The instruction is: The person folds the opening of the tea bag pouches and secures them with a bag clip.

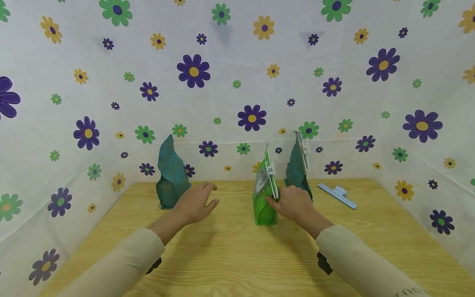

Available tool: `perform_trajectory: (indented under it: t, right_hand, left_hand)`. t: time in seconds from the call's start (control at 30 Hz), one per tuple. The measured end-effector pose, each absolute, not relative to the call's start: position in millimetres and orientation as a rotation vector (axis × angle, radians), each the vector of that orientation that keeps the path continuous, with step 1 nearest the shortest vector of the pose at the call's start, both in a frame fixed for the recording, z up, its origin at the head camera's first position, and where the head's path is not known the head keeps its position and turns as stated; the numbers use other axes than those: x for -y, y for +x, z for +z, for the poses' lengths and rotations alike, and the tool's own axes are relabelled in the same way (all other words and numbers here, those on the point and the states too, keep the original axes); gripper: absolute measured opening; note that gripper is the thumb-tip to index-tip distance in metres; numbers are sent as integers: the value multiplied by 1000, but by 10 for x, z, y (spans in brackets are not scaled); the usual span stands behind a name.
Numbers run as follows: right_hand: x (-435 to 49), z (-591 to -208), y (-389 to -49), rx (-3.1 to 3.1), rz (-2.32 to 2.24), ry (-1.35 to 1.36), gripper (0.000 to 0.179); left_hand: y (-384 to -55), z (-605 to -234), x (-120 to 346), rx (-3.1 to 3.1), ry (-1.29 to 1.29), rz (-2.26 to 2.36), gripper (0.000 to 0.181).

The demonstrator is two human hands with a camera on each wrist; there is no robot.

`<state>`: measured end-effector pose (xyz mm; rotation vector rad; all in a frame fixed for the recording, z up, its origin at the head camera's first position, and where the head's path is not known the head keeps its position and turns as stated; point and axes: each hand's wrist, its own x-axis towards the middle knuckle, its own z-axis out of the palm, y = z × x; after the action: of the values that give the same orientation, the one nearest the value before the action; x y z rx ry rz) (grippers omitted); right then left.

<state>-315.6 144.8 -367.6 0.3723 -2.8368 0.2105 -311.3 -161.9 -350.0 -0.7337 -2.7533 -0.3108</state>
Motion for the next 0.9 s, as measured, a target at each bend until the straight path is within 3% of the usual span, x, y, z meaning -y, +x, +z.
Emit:
perform_trajectory:
  t: [0.57,0.73,0.9]
  right_hand:
    - [-1490,-3696,-3343,2858,211,235,54]
    - [-1503,-3701,-3408,2870,220,182,56]
    - [-1512,-3704,-3455,2899,229,125,56]
  left_hand:
    - [-3352,-3329,2450,2557,-415,-164,32]
    - [-3421,-3357,2567,2378,-410,-126,25]
    - [-3461,-3348,2597,2341,-343,-161,28]
